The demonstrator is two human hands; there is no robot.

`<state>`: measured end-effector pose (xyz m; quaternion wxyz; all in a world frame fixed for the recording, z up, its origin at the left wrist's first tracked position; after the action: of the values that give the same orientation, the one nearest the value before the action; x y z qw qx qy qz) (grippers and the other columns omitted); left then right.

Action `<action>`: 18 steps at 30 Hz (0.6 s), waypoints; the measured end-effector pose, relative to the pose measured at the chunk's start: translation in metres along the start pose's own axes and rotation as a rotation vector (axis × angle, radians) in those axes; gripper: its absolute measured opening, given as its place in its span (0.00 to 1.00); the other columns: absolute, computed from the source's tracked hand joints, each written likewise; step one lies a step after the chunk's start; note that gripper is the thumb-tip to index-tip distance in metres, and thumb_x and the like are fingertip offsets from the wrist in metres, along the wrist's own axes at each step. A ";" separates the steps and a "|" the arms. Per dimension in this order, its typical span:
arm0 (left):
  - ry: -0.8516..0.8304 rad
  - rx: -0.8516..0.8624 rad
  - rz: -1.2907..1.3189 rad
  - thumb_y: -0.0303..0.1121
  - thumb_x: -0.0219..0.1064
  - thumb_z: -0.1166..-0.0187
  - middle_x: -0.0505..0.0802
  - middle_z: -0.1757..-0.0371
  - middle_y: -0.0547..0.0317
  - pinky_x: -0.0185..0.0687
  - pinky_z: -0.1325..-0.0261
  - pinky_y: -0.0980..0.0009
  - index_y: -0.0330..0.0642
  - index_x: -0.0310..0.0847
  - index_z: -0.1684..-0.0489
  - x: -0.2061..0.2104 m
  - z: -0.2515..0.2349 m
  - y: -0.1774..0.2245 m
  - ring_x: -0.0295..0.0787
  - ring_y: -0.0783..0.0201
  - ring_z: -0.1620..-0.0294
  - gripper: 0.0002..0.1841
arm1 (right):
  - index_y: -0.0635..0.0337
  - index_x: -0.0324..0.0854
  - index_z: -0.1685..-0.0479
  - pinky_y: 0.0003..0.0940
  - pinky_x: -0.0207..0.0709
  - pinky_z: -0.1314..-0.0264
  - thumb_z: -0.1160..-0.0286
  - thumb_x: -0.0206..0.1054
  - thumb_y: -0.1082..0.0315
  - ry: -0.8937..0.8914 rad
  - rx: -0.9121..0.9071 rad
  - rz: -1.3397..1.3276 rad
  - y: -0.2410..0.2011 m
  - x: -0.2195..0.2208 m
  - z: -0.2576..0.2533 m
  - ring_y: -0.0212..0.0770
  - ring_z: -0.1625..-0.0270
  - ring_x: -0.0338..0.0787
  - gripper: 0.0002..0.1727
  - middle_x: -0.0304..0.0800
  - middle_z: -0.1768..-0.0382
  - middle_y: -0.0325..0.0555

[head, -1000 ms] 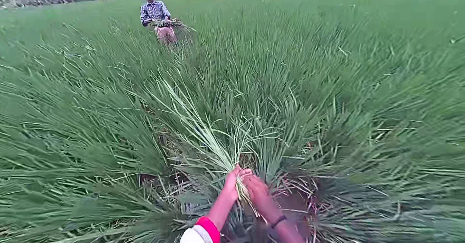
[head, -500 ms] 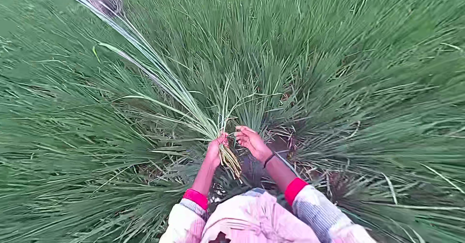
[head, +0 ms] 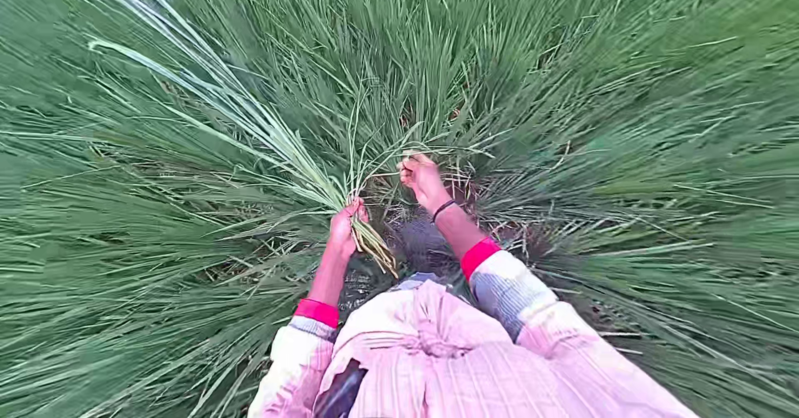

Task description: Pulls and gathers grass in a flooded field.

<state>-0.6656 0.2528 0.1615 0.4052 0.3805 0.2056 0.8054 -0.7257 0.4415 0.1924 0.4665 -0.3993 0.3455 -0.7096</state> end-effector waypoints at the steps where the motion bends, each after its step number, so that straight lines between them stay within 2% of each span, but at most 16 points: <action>1: 0.066 0.011 0.002 0.30 0.41 0.05 0.82 0.80 0.63 0.82 0.73 0.80 0.37 0.73 0.59 -0.003 -0.001 0.000 0.81 0.73 0.81 0.15 | 0.59 0.72 0.28 0.21 0.70 0.71 0.09 0.53 0.70 -0.037 -0.030 0.181 0.004 0.006 0.005 0.25 0.76 0.74 0.16 0.80 0.69 0.38; 2: 0.116 0.019 -0.004 0.31 0.40 0.05 0.86 0.76 0.60 0.85 0.70 0.78 0.37 0.72 0.58 -0.005 -0.002 -0.001 0.86 0.71 0.77 0.15 | 0.62 0.73 0.27 0.27 0.71 0.67 0.08 0.52 0.69 -0.096 -0.042 0.364 0.010 0.014 0.012 0.31 0.72 0.74 0.17 0.81 0.66 0.44; 4: 0.172 0.018 -0.017 0.33 0.39 0.04 0.92 0.66 0.53 0.88 0.61 0.73 0.35 0.70 0.54 -0.006 -0.007 -0.005 0.93 0.67 0.67 0.15 | 0.69 0.77 0.28 0.45 0.77 0.41 0.09 0.53 0.71 -0.229 -0.004 0.664 0.022 0.034 0.026 0.49 0.51 0.86 0.18 0.88 0.48 0.62; 5: 0.191 0.016 -0.014 0.34 0.39 0.04 0.93 0.64 0.50 0.88 0.59 0.72 0.34 0.69 0.51 -0.008 -0.009 -0.007 0.93 0.65 0.64 0.16 | 0.71 0.78 0.30 0.49 0.74 0.32 0.09 0.52 0.69 -0.293 0.014 0.789 0.031 0.043 0.030 0.53 0.40 0.86 0.19 0.87 0.41 0.65; 7: 0.220 0.023 -0.025 0.34 0.41 0.04 0.89 0.64 0.51 0.89 0.58 0.70 0.34 0.68 0.49 -0.014 -0.012 -0.011 0.91 0.65 0.65 0.14 | 0.70 0.79 0.30 0.55 0.70 0.22 0.09 0.51 0.67 -0.394 0.011 1.036 0.038 0.054 0.043 0.58 0.26 0.82 0.21 0.84 0.32 0.66; 9: 0.222 0.043 -0.067 0.33 0.41 0.05 0.88 0.66 0.55 0.89 0.60 0.71 0.36 0.68 0.50 -0.017 -0.011 -0.012 0.89 0.68 0.68 0.12 | 0.70 0.79 0.30 0.60 0.68 0.22 0.11 0.52 0.68 -0.457 -0.021 1.162 0.040 0.061 0.052 0.63 0.24 0.80 0.20 0.83 0.31 0.67; 11: 0.204 0.065 -0.114 0.33 0.42 0.05 0.87 0.70 0.61 0.87 0.66 0.75 0.39 0.69 0.52 -0.015 -0.009 -0.013 0.87 0.72 0.72 0.12 | 0.69 0.78 0.28 0.61 0.68 0.20 0.12 0.54 0.68 -0.485 -0.080 1.199 0.045 0.065 0.052 0.63 0.23 0.80 0.21 0.83 0.30 0.66; 12: 0.190 0.088 -0.137 0.33 0.42 0.05 0.86 0.72 0.64 0.86 0.68 0.77 0.41 0.70 0.53 -0.014 -0.008 -0.013 0.85 0.75 0.74 0.12 | 0.70 0.79 0.30 0.61 0.69 0.22 0.12 0.55 0.67 -0.489 -0.093 1.196 0.047 0.066 0.053 0.63 0.25 0.81 0.20 0.84 0.32 0.66; 13: 0.163 0.110 -0.151 0.33 0.41 0.04 0.85 0.73 0.66 0.84 0.68 0.79 0.41 0.71 0.53 -0.011 -0.008 -0.012 0.84 0.76 0.74 0.13 | 0.71 0.79 0.32 0.62 0.71 0.24 0.12 0.55 0.68 -0.498 -0.094 1.197 0.048 0.068 0.056 0.64 0.27 0.82 0.19 0.85 0.34 0.68; 15: 0.099 0.126 -0.162 0.32 0.39 0.05 0.86 0.71 0.66 0.86 0.63 0.78 0.42 0.72 0.54 -0.008 -0.010 -0.012 0.86 0.76 0.70 0.14 | 0.73 0.74 0.26 0.64 0.70 0.25 0.13 0.56 0.70 -0.533 -0.073 1.207 0.053 0.073 0.063 0.67 0.26 0.81 0.22 0.83 0.32 0.71; 18: 0.043 0.114 -0.226 0.31 0.39 0.05 0.89 0.60 0.61 0.87 0.54 0.74 0.36 0.72 0.42 -0.009 -0.015 -0.015 0.89 0.73 0.60 0.15 | 0.71 0.69 0.20 0.62 0.69 0.23 0.14 0.57 0.70 -0.542 -0.089 1.163 0.067 0.074 0.059 0.66 0.24 0.79 0.25 0.79 0.28 0.70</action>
<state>-0.6660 0.2535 0.1387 0.4665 0.3600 0.3015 0.7496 -0.6659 0.3435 0.1783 0.8288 -0.3311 0.4045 -0.1997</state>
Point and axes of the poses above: each hand's wrist, its own z-axis away from the middle knuckle, its own x-axis out of the palm, y = z × x, the point moved 9 cm from there along -z, towards the middle knuckle
